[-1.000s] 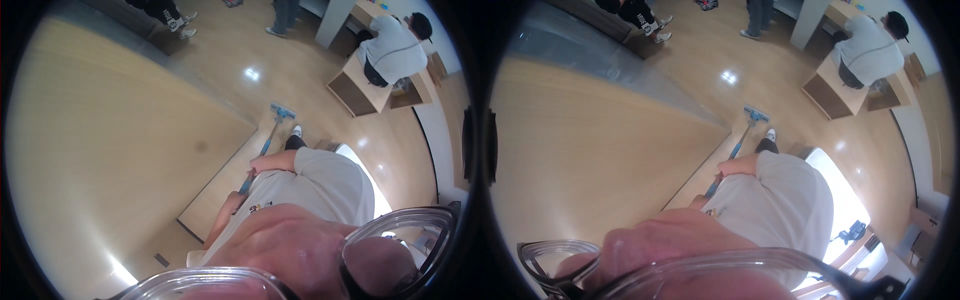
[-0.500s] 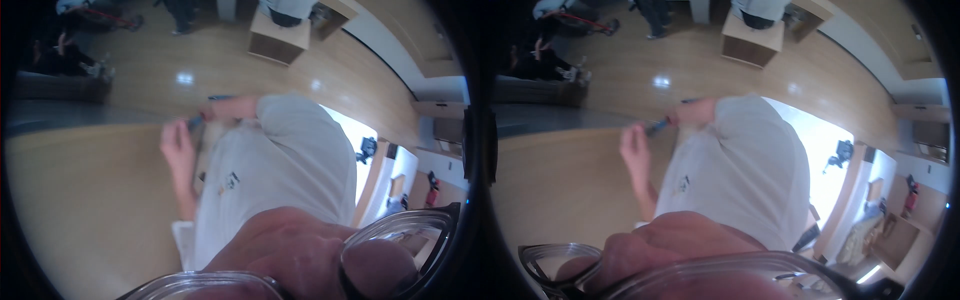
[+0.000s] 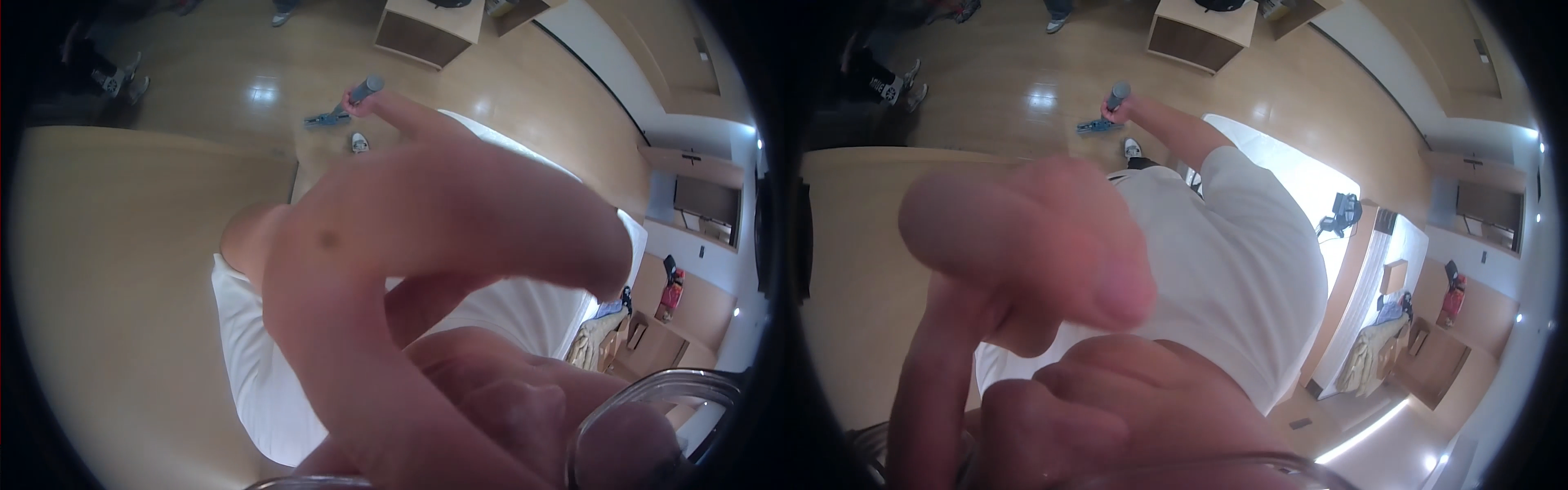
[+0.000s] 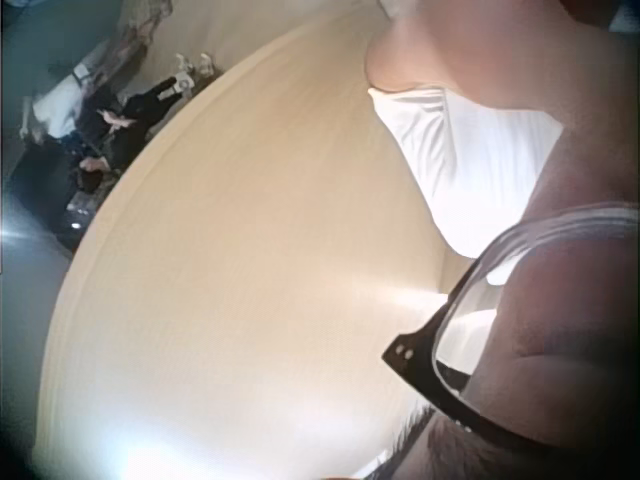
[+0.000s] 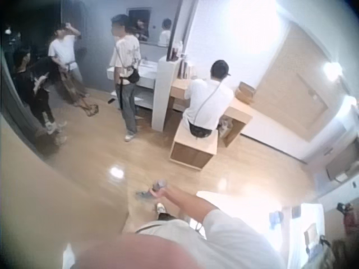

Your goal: The person mops the floor using a flat mop, sliding it back and forth along the wooden floorboards around mattresses, desks, and cardboard boxes.

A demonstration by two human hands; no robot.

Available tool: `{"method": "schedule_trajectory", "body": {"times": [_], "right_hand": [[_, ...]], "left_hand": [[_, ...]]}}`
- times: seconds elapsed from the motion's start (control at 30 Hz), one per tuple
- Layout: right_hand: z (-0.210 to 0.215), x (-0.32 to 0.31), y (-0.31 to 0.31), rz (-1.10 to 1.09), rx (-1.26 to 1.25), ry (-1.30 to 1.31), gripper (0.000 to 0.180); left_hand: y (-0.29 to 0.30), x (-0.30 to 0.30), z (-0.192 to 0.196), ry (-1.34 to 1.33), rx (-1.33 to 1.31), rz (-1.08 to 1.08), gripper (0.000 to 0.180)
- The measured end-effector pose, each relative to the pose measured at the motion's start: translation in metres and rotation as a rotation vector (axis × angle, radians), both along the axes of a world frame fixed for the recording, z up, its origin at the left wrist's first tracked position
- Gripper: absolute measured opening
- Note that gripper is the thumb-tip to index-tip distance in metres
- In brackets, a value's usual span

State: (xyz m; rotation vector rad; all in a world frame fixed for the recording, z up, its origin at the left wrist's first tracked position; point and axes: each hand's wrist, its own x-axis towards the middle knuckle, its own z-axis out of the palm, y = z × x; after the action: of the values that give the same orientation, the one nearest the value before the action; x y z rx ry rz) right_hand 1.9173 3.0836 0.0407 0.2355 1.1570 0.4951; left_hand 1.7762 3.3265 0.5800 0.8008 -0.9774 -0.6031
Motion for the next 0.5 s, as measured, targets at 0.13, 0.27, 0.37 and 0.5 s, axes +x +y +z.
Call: {"method": "schedule_trajectory", "body": {"times": [0.13,0.27,0.37,0.5], "right_hand": [[-0.033,-0.055,-0.059,-0.096,-0.084,-0.049,0.019],[0.007,-0.013,0.076,0.268,-0.299,-0.114,0.019],[0.012,-0.017,0.071,0.265,-0.312,-0.144,0.019],[0.0,0.004,0.061,0.325,-0.257,-0.088,0.018]], "left_hand": [[-0.016,0.005,0.018,-0.084,0.092,-0.211,0.012],[0.031,0.06,0.011,-0.558,-0.222,0.433,0.014],[0.054,0.071,0.026,-0.629,-0.295,0.505,0.014],[0.087,0.085,0.044,-0.745,-0.38,0.647,0.014]]}}
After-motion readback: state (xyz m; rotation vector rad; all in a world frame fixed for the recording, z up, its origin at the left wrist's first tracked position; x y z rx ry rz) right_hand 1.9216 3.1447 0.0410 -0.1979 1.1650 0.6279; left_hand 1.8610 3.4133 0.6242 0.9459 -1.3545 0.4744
